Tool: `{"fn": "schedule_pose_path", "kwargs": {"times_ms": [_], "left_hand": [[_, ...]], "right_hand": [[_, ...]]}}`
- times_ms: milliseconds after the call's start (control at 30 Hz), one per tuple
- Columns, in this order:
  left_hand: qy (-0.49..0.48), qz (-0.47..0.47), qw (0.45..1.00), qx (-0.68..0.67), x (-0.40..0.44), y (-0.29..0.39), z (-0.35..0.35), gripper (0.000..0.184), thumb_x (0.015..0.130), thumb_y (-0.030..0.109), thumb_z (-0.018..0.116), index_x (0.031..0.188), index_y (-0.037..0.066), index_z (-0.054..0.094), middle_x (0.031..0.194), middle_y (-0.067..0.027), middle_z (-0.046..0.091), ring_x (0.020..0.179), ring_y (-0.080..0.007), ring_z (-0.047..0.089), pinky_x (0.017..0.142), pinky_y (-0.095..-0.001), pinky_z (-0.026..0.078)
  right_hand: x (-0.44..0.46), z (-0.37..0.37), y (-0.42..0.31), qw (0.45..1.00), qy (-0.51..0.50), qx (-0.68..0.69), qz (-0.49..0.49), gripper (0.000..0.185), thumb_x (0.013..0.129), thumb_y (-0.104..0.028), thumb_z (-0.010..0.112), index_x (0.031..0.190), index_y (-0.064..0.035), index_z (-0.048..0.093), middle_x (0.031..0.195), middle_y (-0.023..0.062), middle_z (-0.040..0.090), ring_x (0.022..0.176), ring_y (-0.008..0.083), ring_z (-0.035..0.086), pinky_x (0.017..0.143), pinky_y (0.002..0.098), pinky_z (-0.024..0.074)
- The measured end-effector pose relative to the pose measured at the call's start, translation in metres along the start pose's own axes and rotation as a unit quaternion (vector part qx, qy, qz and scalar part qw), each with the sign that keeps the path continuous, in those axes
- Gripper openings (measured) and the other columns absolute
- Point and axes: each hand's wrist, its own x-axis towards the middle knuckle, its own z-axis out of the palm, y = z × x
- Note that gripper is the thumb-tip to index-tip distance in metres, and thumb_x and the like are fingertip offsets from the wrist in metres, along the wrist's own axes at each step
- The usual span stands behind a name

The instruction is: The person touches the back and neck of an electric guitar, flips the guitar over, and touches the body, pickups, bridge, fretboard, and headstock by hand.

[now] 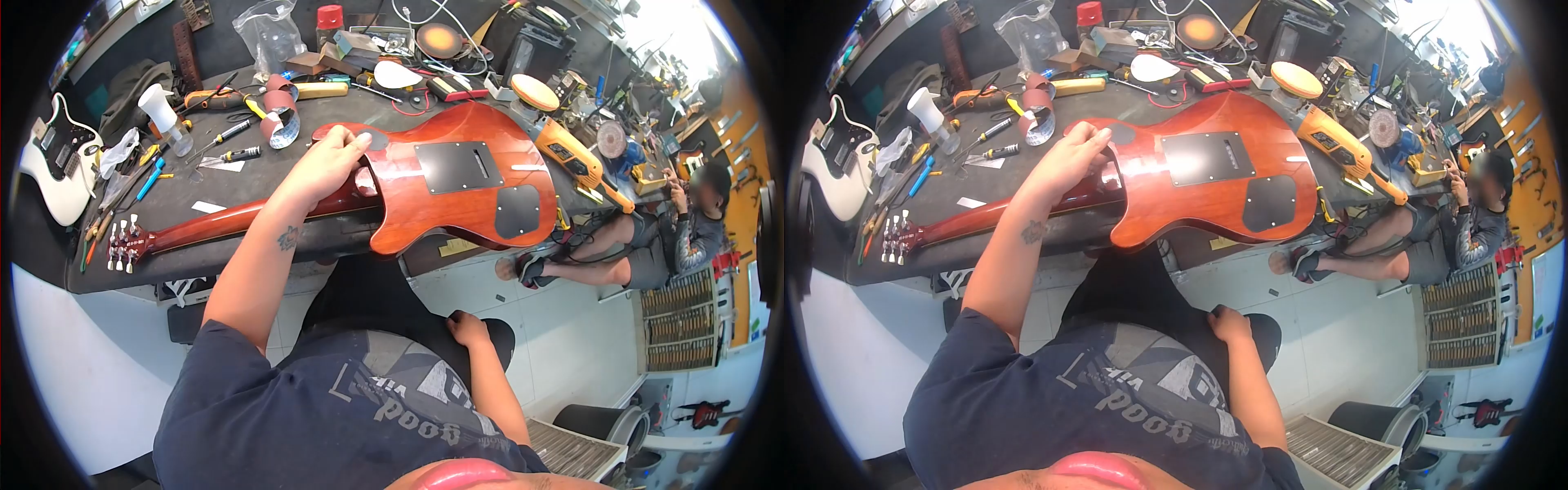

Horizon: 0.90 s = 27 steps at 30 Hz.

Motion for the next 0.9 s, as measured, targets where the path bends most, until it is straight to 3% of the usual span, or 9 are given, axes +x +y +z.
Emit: {"fn": "schedule_pose_path", "kwargs": {"times_ms": [100, 167, 300, 367, 467, 567, 733, 767, 900], "left_hand": [[-0.009, -0.008, 0.984, -0.178, -0.01, 0.01, -0.013, 0.032, 0.117, 0.041, 0.064, 0.122, 0.009, 0.064, 0.1, -0.0097, 0.081, 0.093, -0.0219, 0.08, 0.084, -0.0347, 0.058], [-0.064, -0.01, 0.902, -0.428, -0.009, -0.005, -0.044, 0.028, 0.117, 0.039, 0.061, 0.127, 0.013, 0.064, 0.106, -0.0117, 0.084, 0.1, -0.0268, 0.081, 0.098, -0.0441, 0.058], [0.008, -0.094, 0.976, -0.195, -0.017, 0.003, -0.034, 0.039, 0.117, 0.045, 0.059, 0.134, 0.009, 0.059, 0.127, -0.0225, 0.079, 0.122, -0.0288, 0.076, 0.112, -0.0518, 0.053], [-0.022, -0.024, 0.982, -0.184, -0.017, 0.004, -0.016, 0.042, 0.119, 0.044, 0.059, 0.138, 0.007, 0.057, 0.137, -0.0227, 0.073, 0.125, -0.0273, 0.073, 0.113, -0.0429, 0.053], [-0.059, 0.024, 0.994, -0.089, -0.017, 0.004, -0.008, 0.043, 0.119, 0.044, 0.057, 0.137, 0.006, 0.054, 0.141, -0.0243, 0.071, 0.125, -0.0272, 0.074, 0.108, -0.0425, 0.055], [-0.053, -0.039, 0.953, -0.297, -0.01, -0.001, -0.037, 0.049, 0.118, 0.049, 0.058, 0.14, 0.006, 0.052, 0.15, -0.029, 0.066, 0.127, -0.0271, 0.074, 0.108, -0.0456, 0.056], [-0.009, -0.115, 0.964, -0.24, -0.022, 0.023, -0.025, 0.052, 0.118, 0.05, 0.058, 0.148, 0.008, 0.05, 0.145, -0.0309, 0.069, 0.138, -0.0443, 0.066, 0.119, -0.0508, 0.052], [-0.07, -0.076, 0.931, -0.35, -0.013, 0.006, -0.016, 0.051, 0.119, 0.047, 0.057, 0.151, 0.008, 0.048, 0.146, -0.0284, 0.068, 0.137, -0.0397, 0.067, 0.114, -0.0488, 0.054], [-0.079, 0.03, 0.962, -0.26, -0.039, 0.016, 0.001, 0.042, 0.122, 0.043, 0.051, 0.145, 0.008, 0.049, 0.14, -0.0262, 0.075, 0.128, -0.0291, 0.073, 0.103, -0.0476, 0.057]], "right_hand": [[0.001, -0.005, -0.002, 1.0, 0.0, -0.004, 0.003, 0.048, 0.105, -0.05, 0.066, 0.135, -0.0156, 0.081, 0.132, 0.0175, 0.082, 0.127, 0.0397, 0.075, 0.109, 0.0531, 0.0583], [-0.001, -0.005, -0.003, 1.0, -0.002, 0.001, 0.004, 0.048, 0.106, -0.05, 0.066, 0.135, -0.0157, 0.081, 0.132, 0.0174, 0.082, 0.127, 0.0397, 0.075, 0.109, 0.0531, 0.0583], [0.002, -0.003, -0.002, 1.0, -0.008, 0.007, 0.003, 0.048, 0.106, -0.05, 0.065, 0.135, -0.0156, 0.081, 0.132, 0.017, 0.082, 0.127, 0.0396, 0.075, 0.11, 0.0531, 0.0579], [0.003, -0.004, -0.003, 1.0, -0.011, 0.004, 0.007, 0.048, 0.106, -0.05, 0.065, 0.135, -0.0156, 0.081, 0.132, 0.0169, 0.082, 0.127, 0.0397, 0.075, 0.11, 0.0532, 0.0577], [0.001, -0.005, -0.008, 1.0, -0.011, -0.001, 0.011, 0.048, 0.105, -0.05, 0.065, 0.135, -0.0156, 0.082, 0.132, 0.017, 0.082, 0.127, 0.0399, 0.075, 0.11, 0.0535, 0.0577], [0.002, -0.005, -0.006, 1.0, -0.008, -0.01, 0.008, 0.048, 0.105, -0.05, 0.065, 0.134, -0.0153, 0.082, 0.132, 0.0173, 0.082, 0.126, 0.04, 0.076, 0.109, 0.0541, 0.0576], [-0.002, -0.008, -0.008, 1.0, -0.015, -0.014, 0.008, 0.049, 0.105, -0.049, 0.064, 0.134, -0.0142, 0.081, 0.133, 0.0183, 0.081, 0.127, 0.0398, 0.075, 0.11, 0.0551, 0.0572], [-0.002, -0.008, -0.009, 1.0, -0.013, -0.013, 0.009, 0.049, 0.105, -0.049, 0.064, 0.134, -0.0139, 0.081, 0.133, 0.0184, 0.081, 0.127, 0.0398, 0.075, 0.11, 0.0551, 0.0571], [0.005, -0.006, -0.006, 1.0, -0.01, -0.012, 0.002, 0.05, 0.105, -0.049, 0.064, 0.135, -0.0134, 0.081, 0.134, 0.0189, 0.08, 0.129, 0.0397, 0.075, 0.11, 0.0548, 0.0572]]}}
